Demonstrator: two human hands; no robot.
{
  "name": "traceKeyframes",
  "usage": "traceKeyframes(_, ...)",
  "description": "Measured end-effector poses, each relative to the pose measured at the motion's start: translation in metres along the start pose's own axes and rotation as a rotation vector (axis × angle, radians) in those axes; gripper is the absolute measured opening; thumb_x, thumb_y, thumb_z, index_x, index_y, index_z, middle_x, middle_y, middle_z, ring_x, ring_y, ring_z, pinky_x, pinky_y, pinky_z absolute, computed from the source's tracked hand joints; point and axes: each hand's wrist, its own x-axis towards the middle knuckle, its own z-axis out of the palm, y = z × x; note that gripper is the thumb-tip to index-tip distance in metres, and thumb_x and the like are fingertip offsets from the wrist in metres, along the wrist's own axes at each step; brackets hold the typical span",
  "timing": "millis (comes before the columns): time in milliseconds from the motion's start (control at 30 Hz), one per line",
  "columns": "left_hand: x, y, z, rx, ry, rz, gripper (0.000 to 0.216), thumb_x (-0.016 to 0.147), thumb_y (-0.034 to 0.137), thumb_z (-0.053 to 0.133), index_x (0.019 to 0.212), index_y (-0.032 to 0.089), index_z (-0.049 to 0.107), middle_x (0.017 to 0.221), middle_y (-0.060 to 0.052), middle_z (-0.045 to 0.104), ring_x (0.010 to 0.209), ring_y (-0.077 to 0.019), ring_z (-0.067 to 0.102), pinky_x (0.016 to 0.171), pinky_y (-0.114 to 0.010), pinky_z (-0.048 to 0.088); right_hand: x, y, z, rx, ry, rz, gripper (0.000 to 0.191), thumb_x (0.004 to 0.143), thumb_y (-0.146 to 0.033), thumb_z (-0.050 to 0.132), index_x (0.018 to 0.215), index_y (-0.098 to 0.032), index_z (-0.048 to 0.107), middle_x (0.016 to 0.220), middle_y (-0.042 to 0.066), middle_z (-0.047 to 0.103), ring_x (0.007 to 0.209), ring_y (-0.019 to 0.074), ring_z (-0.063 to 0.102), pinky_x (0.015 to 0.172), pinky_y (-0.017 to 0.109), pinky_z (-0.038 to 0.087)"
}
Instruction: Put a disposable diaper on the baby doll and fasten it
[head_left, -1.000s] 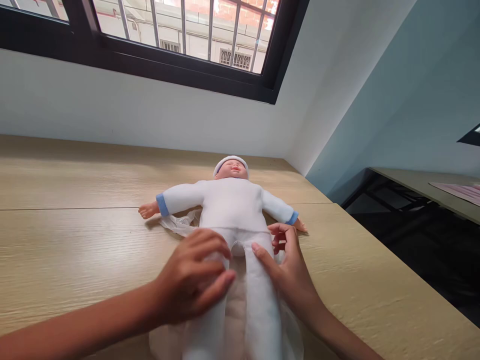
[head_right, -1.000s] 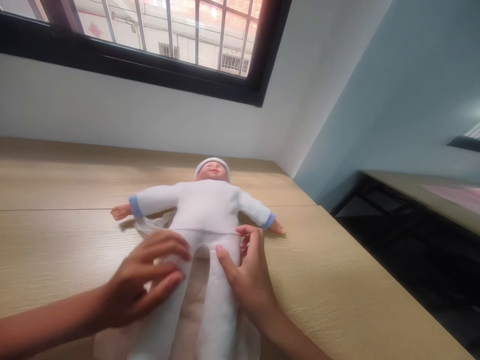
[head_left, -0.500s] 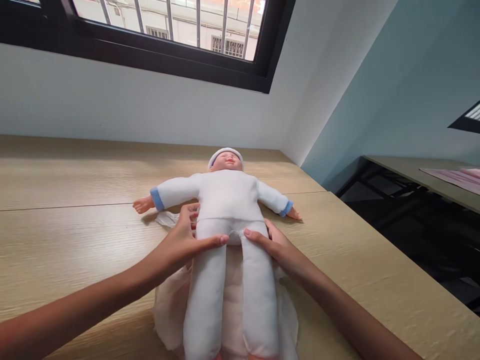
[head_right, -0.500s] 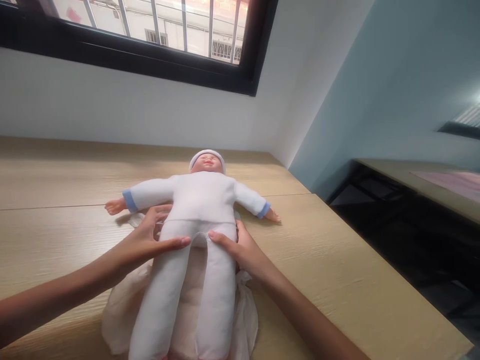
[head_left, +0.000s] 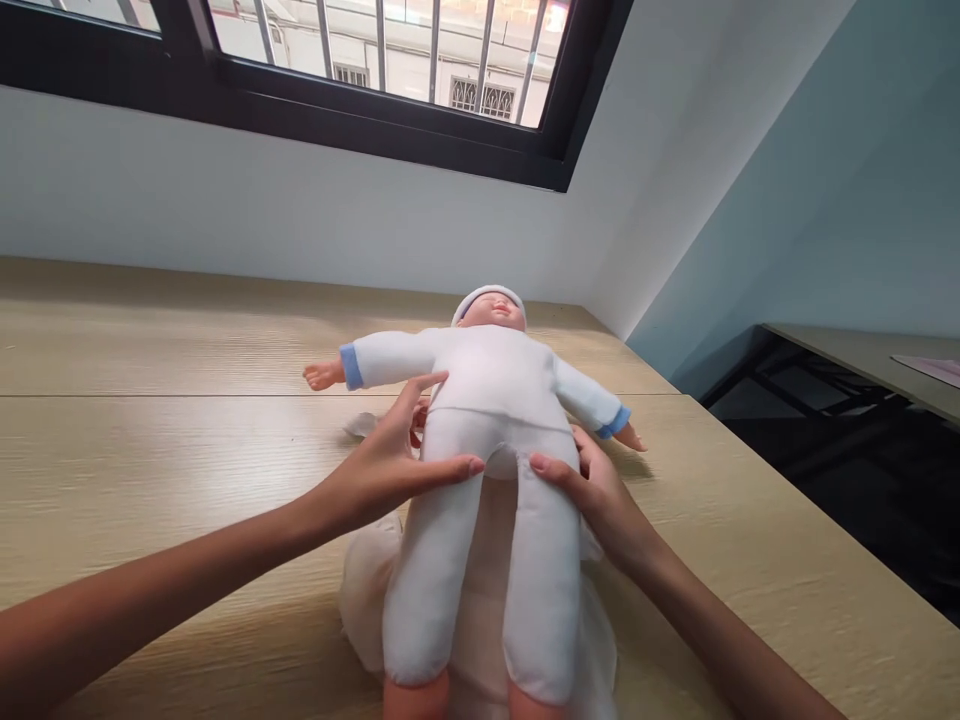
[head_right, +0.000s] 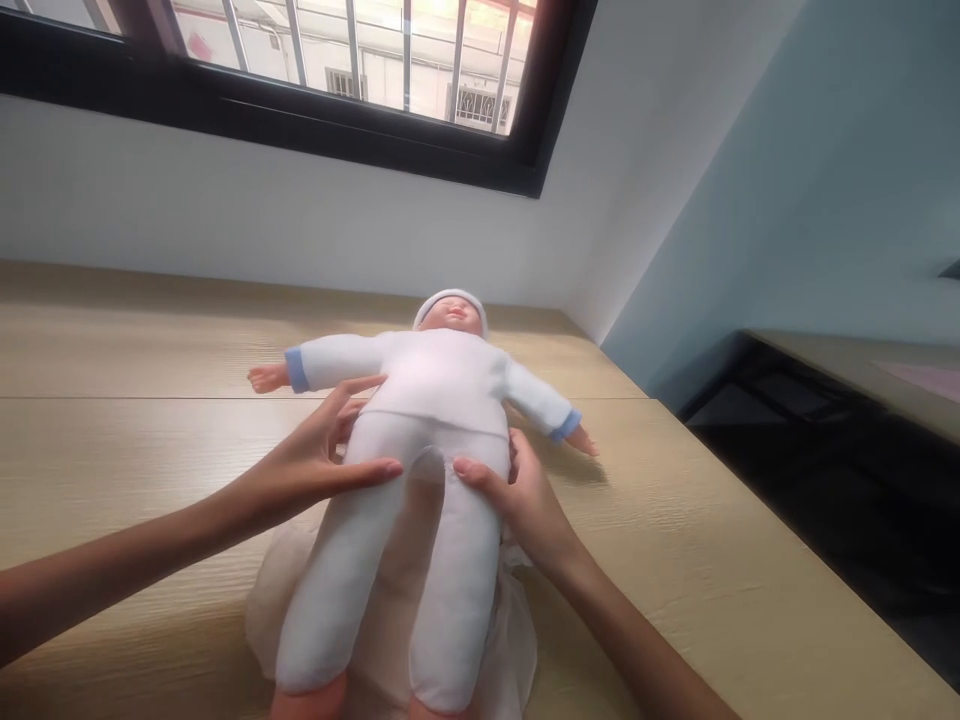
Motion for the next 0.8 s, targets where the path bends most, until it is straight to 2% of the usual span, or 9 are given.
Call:
traceKeyframes(133, -0.005, 0.013, -0.004, -0.001, -0.041, 0.038, 0.082, 0.073, 0.043, 0.076, 0.140, 0.031, 0.030, 0.132, -0.011, 0.051, 0.117, -0.0316, 0.055, 0.093, -0.049, 0.052, -0.010, -0.012, 0.001, -0.059, 0.069, -0.049, 0.061, 0.074, -0.047, 0.076, 0.125, -0.025, 0.050, 0.113, 0.008, 0.068, 0.102, 0.0306, 0.066, 0.071, 0.036, 0.059)
traceKeyframes(267, -0.011, 0.015, -0.004, -0.016, -0.065, 0.086, 0.084, 0.074, 0.042, 0.075, 0.143, 0.032, 0.027, 0.138, -0.011, 0.047, 0.121, -0.0311, 0.053, 0.096, -0.049, 0.050, -0.018, -0.017, -0.002, -0.101, 0.125, -0.046, 0.068, 0.074, -0.049, 0.075, 0.131, -0.027, 0.046, 0.116, 0.011, 0.066, 0.095, 0.0336, 0.068, 0.064, 0.038, 0.061)
traceKeyframes(500, -0.008, -0.006, 0.002, 0.035, -0.063, 0.140, 0.083, 0.072, 0.050, 0.072, 0.138, 0.025, 0.029, 0.134, -0.011, 0.051, 0.118, -0.0325, 0.056, 0.091, -0.043, 0.053, -0.011, -0.006, -0.001, -0.102, 0.123, 0.045, 0.069, 0.070, -0.052, 0.077, 0.125, -0.025, 0.046, 0.108, 0.010, 0.067, 0.093, 0.0326, 0.068, 0.064, 0.038, 0.060)
traceKeyframes(700, -0.002, -0.022, 0.005, -0.046, -0.093, 0.035, 0.081, 0.074, 0.048, 0.072, 0.138, 0.026, 0.028, 0.133, -0.012, 0.051, 0.119, -0.0302, 0.056, 0.090, -0.040, 0.055, 0.000, 0.008, 0.001, -0.109, 0.082, 0.076, 0.067, 0.071, -0.055, 0.075, 0.121, -0.024, 0.044, 0.111, 0.009, 0.066, 0.101, 0.0314, 0.064, 0.071, 0.038, 0.058)
traceKeyframes(800, 0.001, -0.029, 0.004, -0.065, -0.104, 0.037, 0.079, 0.076, 0.047, 0.071, 0.138, 0.027, 0.027, 0.134, -0.011, 0.050, 0.121, -0.0298, 0.055, 0.092, -0.042, 0.054, 0.005, 0.015, -0.001, -0.120, 0.058, 0.080, 0.064, 0.073, -0.054, 0.074, 0.120, -0.024, 0.044, 0.114, 0.009, 0.064, 0.105, 0.0315, 0.063, 0.075, 0.039, 0.057)
